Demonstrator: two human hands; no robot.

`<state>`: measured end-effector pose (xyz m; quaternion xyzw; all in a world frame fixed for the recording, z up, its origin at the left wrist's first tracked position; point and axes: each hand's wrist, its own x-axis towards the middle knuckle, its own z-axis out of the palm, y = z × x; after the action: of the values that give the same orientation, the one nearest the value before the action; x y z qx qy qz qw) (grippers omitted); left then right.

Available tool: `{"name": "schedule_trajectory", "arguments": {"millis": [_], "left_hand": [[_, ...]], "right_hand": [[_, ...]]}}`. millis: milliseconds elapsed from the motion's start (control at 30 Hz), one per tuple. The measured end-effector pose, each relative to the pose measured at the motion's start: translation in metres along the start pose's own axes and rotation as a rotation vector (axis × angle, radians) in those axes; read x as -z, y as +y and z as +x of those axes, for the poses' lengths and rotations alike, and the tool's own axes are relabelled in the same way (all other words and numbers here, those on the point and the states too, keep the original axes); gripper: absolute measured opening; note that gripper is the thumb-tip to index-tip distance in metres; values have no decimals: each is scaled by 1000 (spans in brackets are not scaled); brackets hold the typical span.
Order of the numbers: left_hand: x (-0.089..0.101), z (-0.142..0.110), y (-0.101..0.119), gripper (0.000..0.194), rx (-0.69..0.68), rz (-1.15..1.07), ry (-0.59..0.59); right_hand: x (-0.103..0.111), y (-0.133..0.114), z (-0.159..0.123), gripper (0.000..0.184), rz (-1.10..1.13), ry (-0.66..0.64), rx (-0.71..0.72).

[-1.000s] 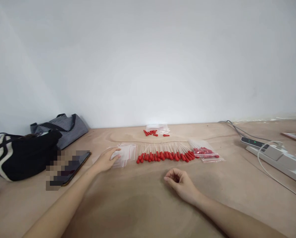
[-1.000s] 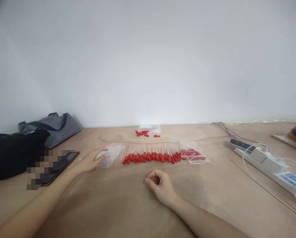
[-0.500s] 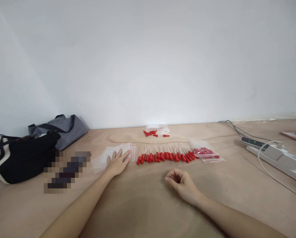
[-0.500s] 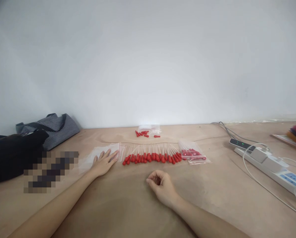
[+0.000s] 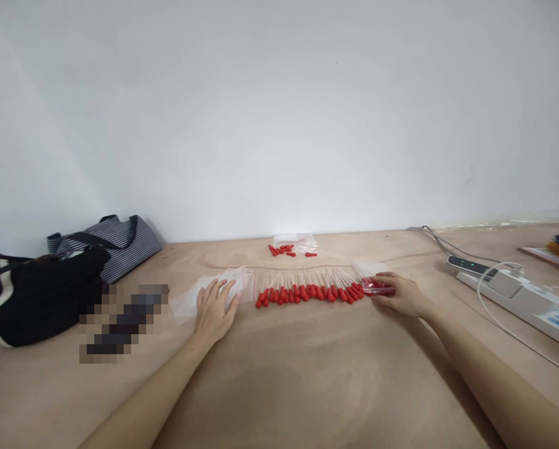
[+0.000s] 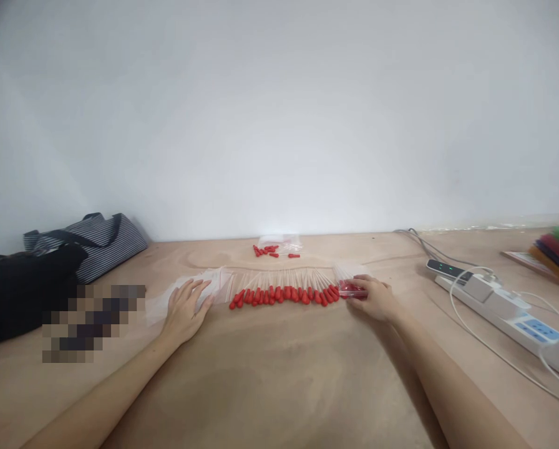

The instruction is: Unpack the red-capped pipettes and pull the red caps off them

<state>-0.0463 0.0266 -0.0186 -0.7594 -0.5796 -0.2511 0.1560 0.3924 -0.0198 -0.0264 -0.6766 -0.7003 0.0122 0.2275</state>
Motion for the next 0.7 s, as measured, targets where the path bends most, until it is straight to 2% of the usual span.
{"name": "schedule_trajectory", "arguments": {"millis": [100,200,267,433,500,567,600,633,700], "left_hand": [[-2,0,-2,37,-16,-24,26],[-5,0,-5,36,-28,-43,50],[-7,0,-6,36,-36,-53,69],[-7,1,-7,36,-65,-80,135],[-3,2,-5,34,-86,-105,175],[2,3,0,31,-108,-144,221],[6,4,3,30,-120,-169,242],[10,4,7,28,-135,-199,257],[17,3,17,25,-180,-274,263]], "right_hand": [[-4,1,0,35,71,-33,45],[-5,-3,1,28,97,53,10],[-5,-5,1,26,108,202,-61],[1,-12,3,26,327,777,-229],[6,-19,4,27,433,910,-284],[10,-32,4,29,596,940,-338],[11,-41,3,30,717,910,-355],[11,-51,1,32,858,842,-363],[6,-73,-5,35,1137,614,-349]]}}
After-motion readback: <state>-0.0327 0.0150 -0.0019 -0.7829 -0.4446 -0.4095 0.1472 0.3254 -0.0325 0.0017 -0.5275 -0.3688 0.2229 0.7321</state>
